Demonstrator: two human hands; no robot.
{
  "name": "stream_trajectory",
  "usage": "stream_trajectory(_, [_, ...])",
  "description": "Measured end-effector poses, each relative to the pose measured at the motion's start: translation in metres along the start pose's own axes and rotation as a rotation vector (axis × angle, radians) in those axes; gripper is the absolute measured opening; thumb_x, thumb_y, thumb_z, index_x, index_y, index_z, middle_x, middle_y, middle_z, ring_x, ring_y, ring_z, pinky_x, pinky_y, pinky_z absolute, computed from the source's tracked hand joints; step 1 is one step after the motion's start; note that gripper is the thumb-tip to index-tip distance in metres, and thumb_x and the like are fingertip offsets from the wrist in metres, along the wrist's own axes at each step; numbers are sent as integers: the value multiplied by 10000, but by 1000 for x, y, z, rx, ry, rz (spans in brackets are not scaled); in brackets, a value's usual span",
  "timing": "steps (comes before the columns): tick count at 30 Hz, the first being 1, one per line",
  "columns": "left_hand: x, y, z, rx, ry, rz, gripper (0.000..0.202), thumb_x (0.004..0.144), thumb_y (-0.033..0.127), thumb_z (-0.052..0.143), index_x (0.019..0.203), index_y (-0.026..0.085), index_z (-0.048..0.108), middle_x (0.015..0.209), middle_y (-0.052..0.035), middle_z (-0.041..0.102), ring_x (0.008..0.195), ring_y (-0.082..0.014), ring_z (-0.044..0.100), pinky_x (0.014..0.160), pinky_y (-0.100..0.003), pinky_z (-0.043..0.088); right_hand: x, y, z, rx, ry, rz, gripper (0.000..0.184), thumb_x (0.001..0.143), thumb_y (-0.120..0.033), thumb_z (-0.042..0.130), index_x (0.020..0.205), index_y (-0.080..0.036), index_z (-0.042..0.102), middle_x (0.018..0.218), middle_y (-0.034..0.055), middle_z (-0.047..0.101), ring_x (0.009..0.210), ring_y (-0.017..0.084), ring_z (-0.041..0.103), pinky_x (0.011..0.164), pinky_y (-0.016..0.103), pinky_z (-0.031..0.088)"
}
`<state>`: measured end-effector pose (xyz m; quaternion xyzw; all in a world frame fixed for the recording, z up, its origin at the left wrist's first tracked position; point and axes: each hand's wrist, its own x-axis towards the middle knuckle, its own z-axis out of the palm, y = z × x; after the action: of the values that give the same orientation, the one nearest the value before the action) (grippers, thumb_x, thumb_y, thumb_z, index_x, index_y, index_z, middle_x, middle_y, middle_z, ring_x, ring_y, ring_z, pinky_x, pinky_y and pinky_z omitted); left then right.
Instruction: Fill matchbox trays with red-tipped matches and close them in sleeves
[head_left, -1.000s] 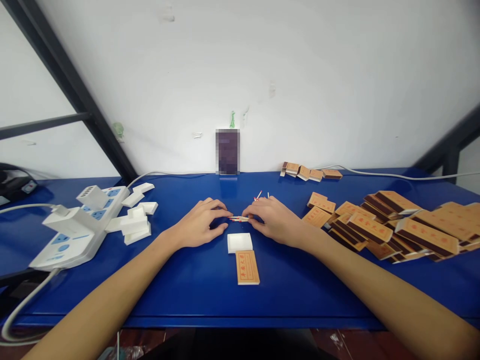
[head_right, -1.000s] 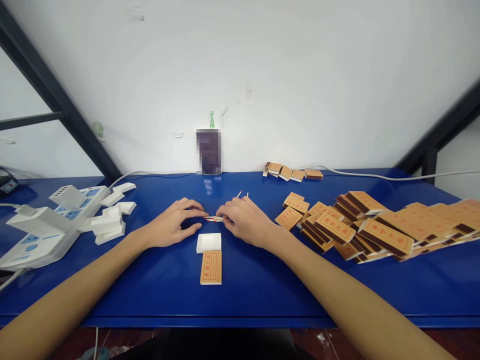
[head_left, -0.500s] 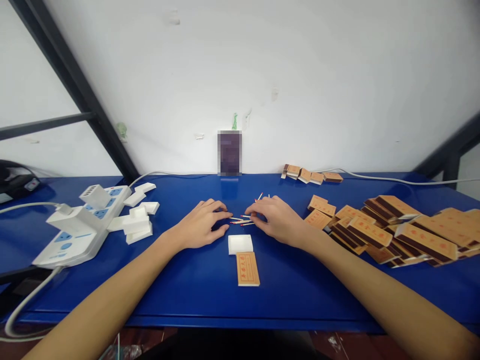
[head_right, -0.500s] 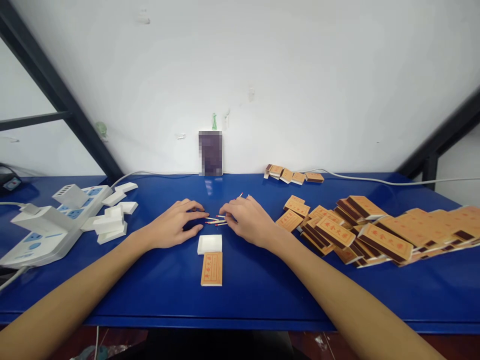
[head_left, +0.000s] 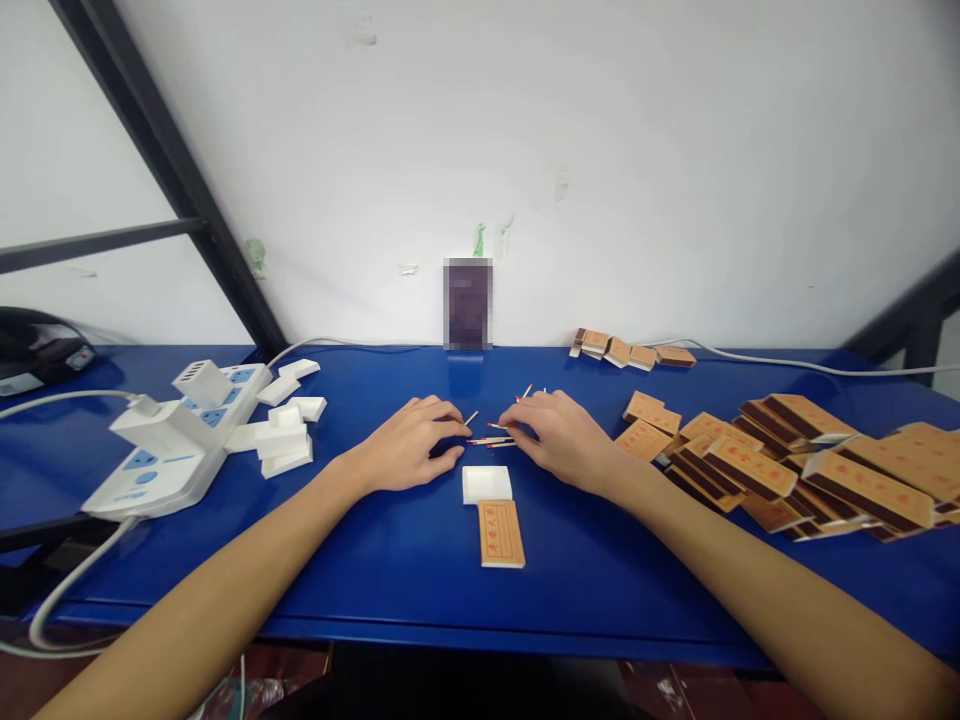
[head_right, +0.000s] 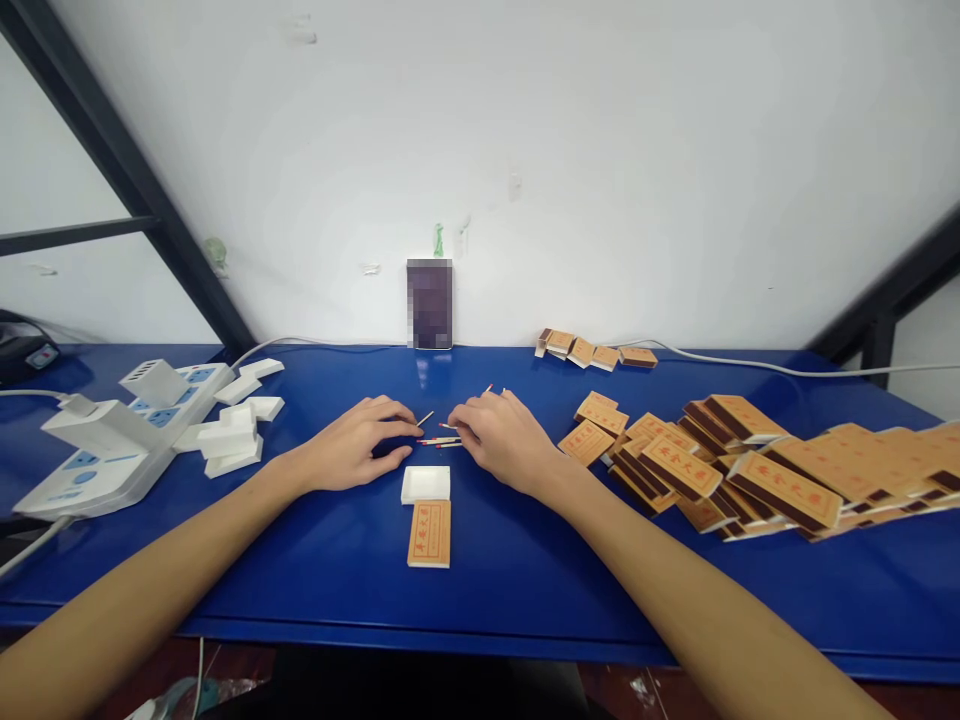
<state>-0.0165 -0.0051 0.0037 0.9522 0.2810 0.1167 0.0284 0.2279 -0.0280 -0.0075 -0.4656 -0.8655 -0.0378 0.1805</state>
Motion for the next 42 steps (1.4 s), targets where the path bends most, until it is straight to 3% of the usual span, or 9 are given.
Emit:
stream_trajectory(16, [2, 0, 2, -19, 28, -35, 306, 950, 297, 481, 1185, 194, 647, 1203, -81, 633, 1130, -243, 566, 961, -426, 432, -1, -5, -8, 102, -54, -106, 168, 913, -198, 550, 1021, -202, 679, 955, 56, 720, 913, 209, 609, 830, 351, 408])
stream_trajectory(22, [6, -3, 7, -107, 65, -71, 250, 949, 254, 487, 1113, 223, 674, 1158, -48, 655, 1086, -217, 578, 953, -402, 436, 1, -6, -6, 120, -28, -105, 174, 905, -176, 551, 1024, -196, 677, 982, 60, 711, 930, 208, 602, 840, 360, 411])
stream_trajectory(28, [12, -3, 12, -153, 109, -123, 190, 936, 279, 548, 1046, 232, 696, 1067, -34, 658, 993, -203, 571, 935, -395, 431, 0, -2, -5, 141, -75, -90, 166, 904, -162, 548, 998, -200, 679, 984, 48, 723, 954, 217, 615, 876, 379, 426])
stream_trajectory(35, [16, 2, 14, -137, 122, -144, 210, 940, 334, 553, 1063, 227, 685, 1044, -42, 639, 975, -207, 561, 912, -400, 428, 2, -1, 5, 205, -44, -100, 187, 919, -149, 524, 1004, -200, 682, 991, 44, 734, 956, 208, 631, 940, 402, 428])
stream_trajectory(42, [12, 2, 8, -161, 55, -124, 237, 954, 297, 497, 1095, 254, 682, 1114, -46, 603, 1045, -217, 531, 958, -419, 400, 2, -5, 5, 221, -25, -132, 189, 925, -141, 519, 998, -193, 685, 984, 50, 731, 960, 200, 638, 942, 410, 435])
